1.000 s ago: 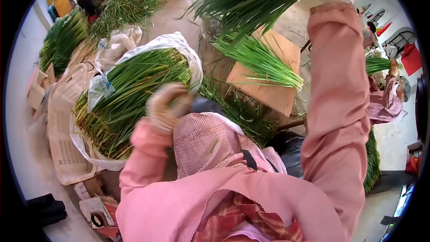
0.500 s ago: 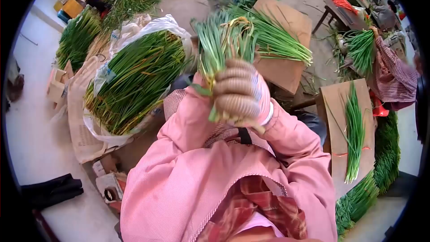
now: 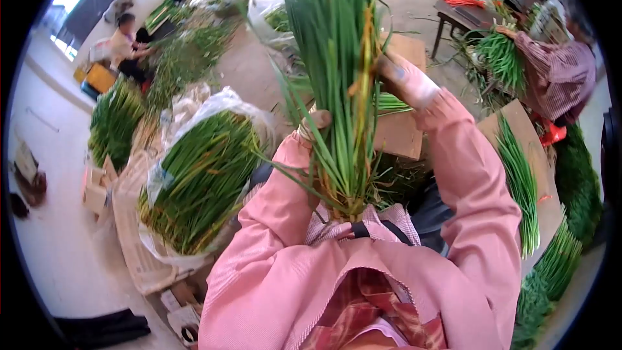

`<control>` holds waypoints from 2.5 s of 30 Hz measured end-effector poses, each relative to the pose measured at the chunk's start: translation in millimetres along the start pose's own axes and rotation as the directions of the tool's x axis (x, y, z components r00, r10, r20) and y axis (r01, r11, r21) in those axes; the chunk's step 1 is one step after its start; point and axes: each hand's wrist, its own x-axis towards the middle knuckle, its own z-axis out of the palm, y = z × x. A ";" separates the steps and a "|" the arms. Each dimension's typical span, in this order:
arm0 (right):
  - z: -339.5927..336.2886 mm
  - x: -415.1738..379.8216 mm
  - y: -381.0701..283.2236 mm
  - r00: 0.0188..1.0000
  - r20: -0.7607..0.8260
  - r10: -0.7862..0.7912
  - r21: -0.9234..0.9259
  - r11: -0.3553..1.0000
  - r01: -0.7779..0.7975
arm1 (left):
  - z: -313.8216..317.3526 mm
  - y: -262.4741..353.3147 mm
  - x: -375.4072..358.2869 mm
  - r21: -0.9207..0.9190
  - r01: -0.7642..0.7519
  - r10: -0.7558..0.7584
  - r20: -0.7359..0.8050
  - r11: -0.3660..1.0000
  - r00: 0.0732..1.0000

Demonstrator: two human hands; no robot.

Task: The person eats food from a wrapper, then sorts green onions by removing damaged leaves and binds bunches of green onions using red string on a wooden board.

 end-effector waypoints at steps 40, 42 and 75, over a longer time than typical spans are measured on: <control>-51.5 9.4 -20.0 0.890 -0.154 -0.429 -0.401 0.850 0.341 | -69.1 150.7 143.0 0.607 0.180 -0.112 -0.149 0.774 0.982; -34.9 5.5 16.9 0.943 -0.093 -0.320 -0.420 0.871 0.254 | 8.8 132.6 104.3 0.596 -0.103 0.176 -0.066 0.796 0.982; 28.9 -30.1 63.5 0.796 -0.469 -0.384 0.020 0.896 0.444 | 62.5 76.4 23.6 0.278 -0.026 0.165 -0.490 0.960 0.856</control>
